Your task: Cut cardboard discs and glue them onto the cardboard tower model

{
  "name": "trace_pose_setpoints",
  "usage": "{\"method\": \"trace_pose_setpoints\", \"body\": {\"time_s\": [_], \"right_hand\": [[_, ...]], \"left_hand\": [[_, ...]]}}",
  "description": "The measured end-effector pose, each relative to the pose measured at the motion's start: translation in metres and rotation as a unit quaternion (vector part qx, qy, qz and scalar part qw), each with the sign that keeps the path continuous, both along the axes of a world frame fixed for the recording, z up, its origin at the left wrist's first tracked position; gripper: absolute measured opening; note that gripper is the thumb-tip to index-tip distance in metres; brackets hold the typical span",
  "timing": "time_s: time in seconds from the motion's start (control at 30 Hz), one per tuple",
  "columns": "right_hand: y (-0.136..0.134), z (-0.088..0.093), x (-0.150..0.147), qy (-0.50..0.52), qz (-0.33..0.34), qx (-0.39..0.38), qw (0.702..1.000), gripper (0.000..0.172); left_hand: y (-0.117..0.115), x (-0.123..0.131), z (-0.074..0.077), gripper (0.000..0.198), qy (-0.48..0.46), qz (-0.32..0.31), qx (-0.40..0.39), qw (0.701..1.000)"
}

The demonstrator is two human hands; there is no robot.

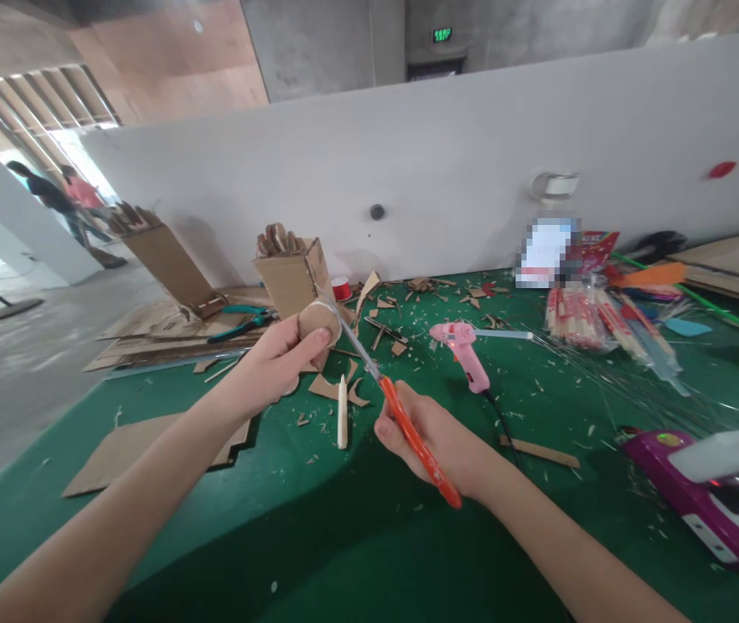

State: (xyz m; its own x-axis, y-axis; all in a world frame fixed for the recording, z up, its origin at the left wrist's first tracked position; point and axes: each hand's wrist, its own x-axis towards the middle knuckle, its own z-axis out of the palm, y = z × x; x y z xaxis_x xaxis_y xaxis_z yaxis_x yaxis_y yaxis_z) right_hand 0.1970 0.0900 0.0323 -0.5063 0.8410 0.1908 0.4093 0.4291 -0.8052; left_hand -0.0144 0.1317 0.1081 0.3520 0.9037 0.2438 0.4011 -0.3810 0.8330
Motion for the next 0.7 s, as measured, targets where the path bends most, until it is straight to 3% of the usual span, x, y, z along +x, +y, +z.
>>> {"method": "trace_pose_setpoints", "body": {"time_s": [0.2, 0.47, 0.7], "right_hand": [[0.0, -0.005, 0.005, 0.014, 0.039, -0.022, 0.999, 0.042], [0.002, 0.0, -0.006, -0.027, -0.049, 0.006, 0.998, 0.053], [0.003, -0.004, -0.006, -0.057, -0.065, 0.027, 0.996, 0.05]], "left_hand": [[-0.003, -0.002, 0.005, 0.025, -0.008, -0.011, -0.018, 1.0], [-0.002, 0.0, 0.002, 0.028, 0.005, -0.022, 0.037, 0.999], [-0.002, -0.002, 0.003, 0.027, 0.035, -0.033, 0.027, 0.998]]}}
